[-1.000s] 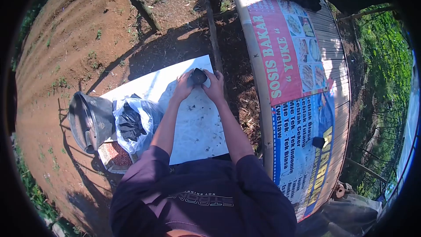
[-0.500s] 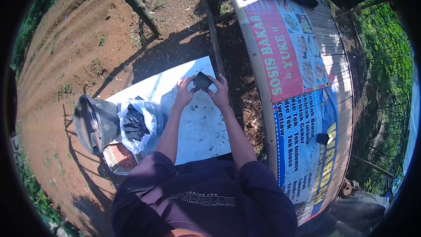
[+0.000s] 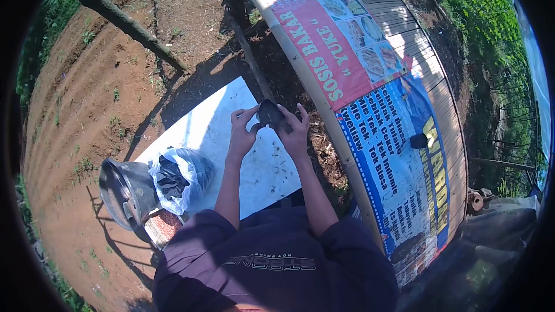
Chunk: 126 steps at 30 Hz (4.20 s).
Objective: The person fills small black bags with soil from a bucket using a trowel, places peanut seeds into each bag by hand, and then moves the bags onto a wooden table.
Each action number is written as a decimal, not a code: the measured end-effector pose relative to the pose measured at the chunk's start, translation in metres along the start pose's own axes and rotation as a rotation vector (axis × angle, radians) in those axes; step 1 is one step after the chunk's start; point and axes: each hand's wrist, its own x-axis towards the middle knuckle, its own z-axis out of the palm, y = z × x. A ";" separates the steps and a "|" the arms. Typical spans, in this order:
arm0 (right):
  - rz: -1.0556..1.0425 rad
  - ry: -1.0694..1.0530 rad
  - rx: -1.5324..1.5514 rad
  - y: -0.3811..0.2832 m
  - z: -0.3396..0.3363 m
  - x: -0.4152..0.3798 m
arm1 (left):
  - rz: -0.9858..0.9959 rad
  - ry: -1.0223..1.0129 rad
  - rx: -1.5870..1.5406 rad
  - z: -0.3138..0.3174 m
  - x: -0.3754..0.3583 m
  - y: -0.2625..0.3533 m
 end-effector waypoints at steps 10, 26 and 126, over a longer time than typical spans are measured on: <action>0.081 0.267 0.079 0.017 -0.090 -0.033 | 0.089 -0.170 -0.052 0.055 -0.004 0.084; 0.298 0.634 -0.133 0.126 -0.296 -0.129 | 0.339 -0.619 -0.154 0.287 -0.043 0.203; 0.370 0.900 -0.313 0.281 -0.393 -0.207 | 0.643 -0.608 0.047 0.491 -0.110 0.217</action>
